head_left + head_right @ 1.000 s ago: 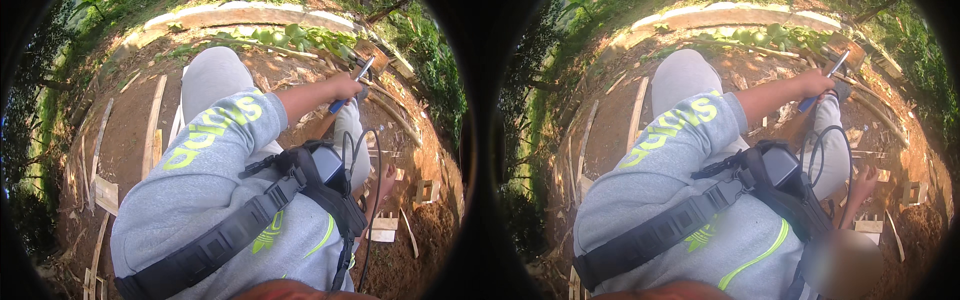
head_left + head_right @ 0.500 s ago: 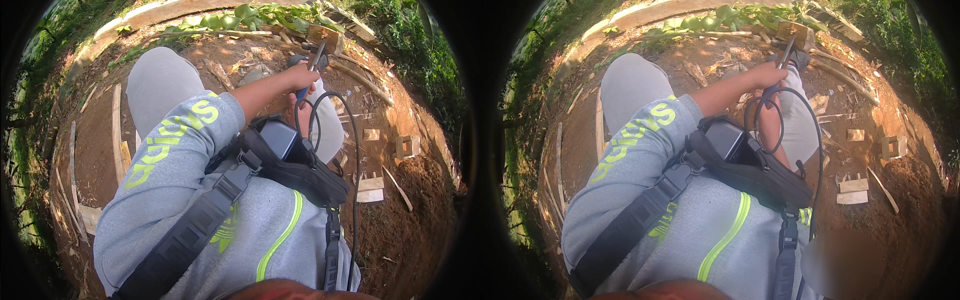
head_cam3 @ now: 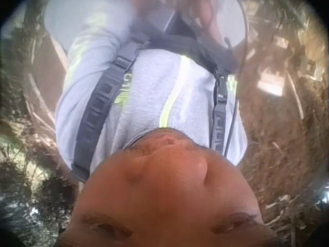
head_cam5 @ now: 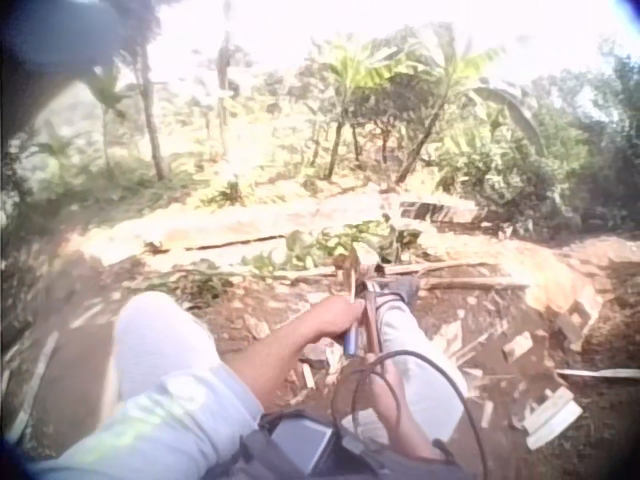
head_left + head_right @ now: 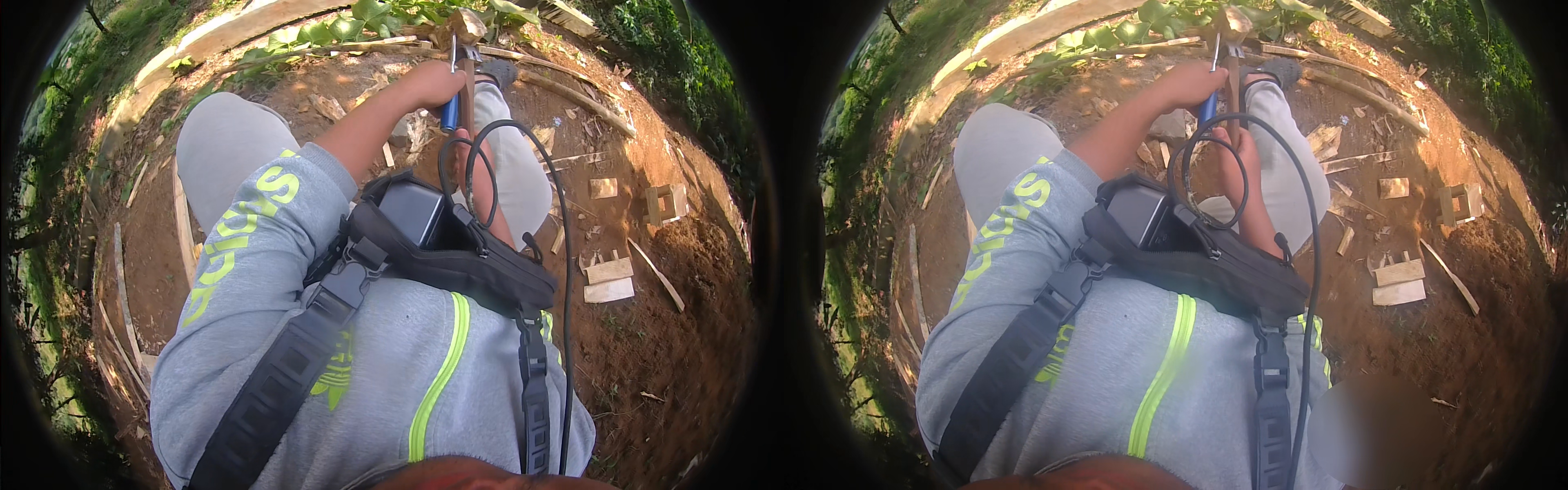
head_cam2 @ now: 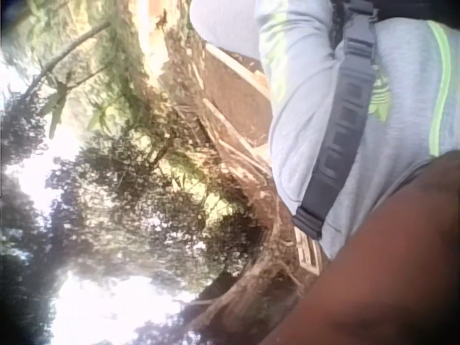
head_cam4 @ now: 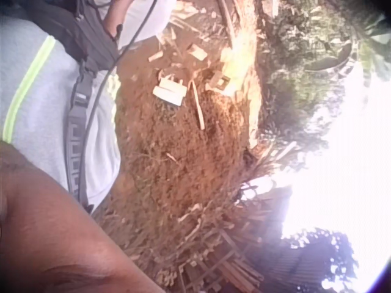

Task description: The person uses a chisel and a hammer to carve out a section of a small piece of wood, striking the chisel with the hammer and clearing wood chips.

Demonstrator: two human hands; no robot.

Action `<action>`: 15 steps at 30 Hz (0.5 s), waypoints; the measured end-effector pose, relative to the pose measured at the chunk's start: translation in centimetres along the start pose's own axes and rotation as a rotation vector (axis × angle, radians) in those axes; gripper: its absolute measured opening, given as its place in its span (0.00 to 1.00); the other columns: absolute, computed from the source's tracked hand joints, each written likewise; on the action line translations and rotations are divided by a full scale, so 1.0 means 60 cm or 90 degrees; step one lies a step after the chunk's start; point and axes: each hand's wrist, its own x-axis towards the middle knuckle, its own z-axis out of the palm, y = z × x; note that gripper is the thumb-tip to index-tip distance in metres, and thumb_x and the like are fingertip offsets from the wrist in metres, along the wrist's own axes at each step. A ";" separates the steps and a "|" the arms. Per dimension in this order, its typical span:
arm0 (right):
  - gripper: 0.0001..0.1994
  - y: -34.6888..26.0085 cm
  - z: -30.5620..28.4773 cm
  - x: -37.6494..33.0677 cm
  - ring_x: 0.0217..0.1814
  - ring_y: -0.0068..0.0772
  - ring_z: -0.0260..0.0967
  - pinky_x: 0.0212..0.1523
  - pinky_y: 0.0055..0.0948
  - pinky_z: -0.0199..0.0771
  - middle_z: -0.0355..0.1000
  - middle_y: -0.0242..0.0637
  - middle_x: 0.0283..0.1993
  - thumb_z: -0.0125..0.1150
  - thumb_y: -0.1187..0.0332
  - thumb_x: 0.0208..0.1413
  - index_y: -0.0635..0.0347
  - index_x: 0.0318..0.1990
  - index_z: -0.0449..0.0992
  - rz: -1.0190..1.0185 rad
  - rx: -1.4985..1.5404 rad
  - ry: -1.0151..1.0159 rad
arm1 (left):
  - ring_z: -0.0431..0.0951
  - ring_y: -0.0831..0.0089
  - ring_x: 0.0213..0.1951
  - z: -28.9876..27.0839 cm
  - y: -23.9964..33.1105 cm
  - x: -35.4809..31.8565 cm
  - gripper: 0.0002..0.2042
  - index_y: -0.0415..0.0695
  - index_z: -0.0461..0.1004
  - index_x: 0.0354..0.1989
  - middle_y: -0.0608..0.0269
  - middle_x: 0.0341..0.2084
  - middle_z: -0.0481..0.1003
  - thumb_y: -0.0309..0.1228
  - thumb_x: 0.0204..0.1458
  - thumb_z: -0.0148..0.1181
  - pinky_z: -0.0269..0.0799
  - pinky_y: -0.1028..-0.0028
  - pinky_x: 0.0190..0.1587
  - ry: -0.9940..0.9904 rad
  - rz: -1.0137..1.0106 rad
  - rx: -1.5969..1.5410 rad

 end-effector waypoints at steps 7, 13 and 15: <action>0.18 0.003 -0.027 -0.026 0.16 0.16 0.53 0.16 0.24 0.56 0.60 0.21 0.24 0.60 0.49 0.71 0.53 0.44 0.68 0.188 0.172 -0.041 | 0.79 0.80 0.29 -0.061 -0.087 0.029 0.11 0.45 0.76 0.40 0.68 0.29 0.78 0.40 0.61 0.63 0.77 0.75 0.30 -0.117 -0.233 -0.221; 0.15 0.058 -0.052 -0.013 0.16 0.17 0.53 0.16 0.24 0.55 0.57 0.22 0.25 0.62 0.54 0.70 0.51 0.46 0.65 0.241 0.295 -0.033 | 0.76 0.85 0.16 -0.032 -0.205 0.076 0.09 0.42 0.75 0.38 0.70 0.20 0.78 0.36 0.64 0.58 0.72 0.87 0.14 -0.229 -0.412 -0.483; 0.14 0.061 -0.050 -0.011 0.17 0.17 0.53 0.16 0.24 0.55 0.57 0.22 0.25 0.62 0.56 0.71 0.51 0.46 0.65 0.266 0.286 -0.027 | 0.77 0.84 0.15 -0.025 -0.231 0.086 0.11 0.41 0.75 0.40 0.68 0.20 0.79 0.37 0.65 0.57 0.74 0.87 0.14 -0.204 -0.464 -0.503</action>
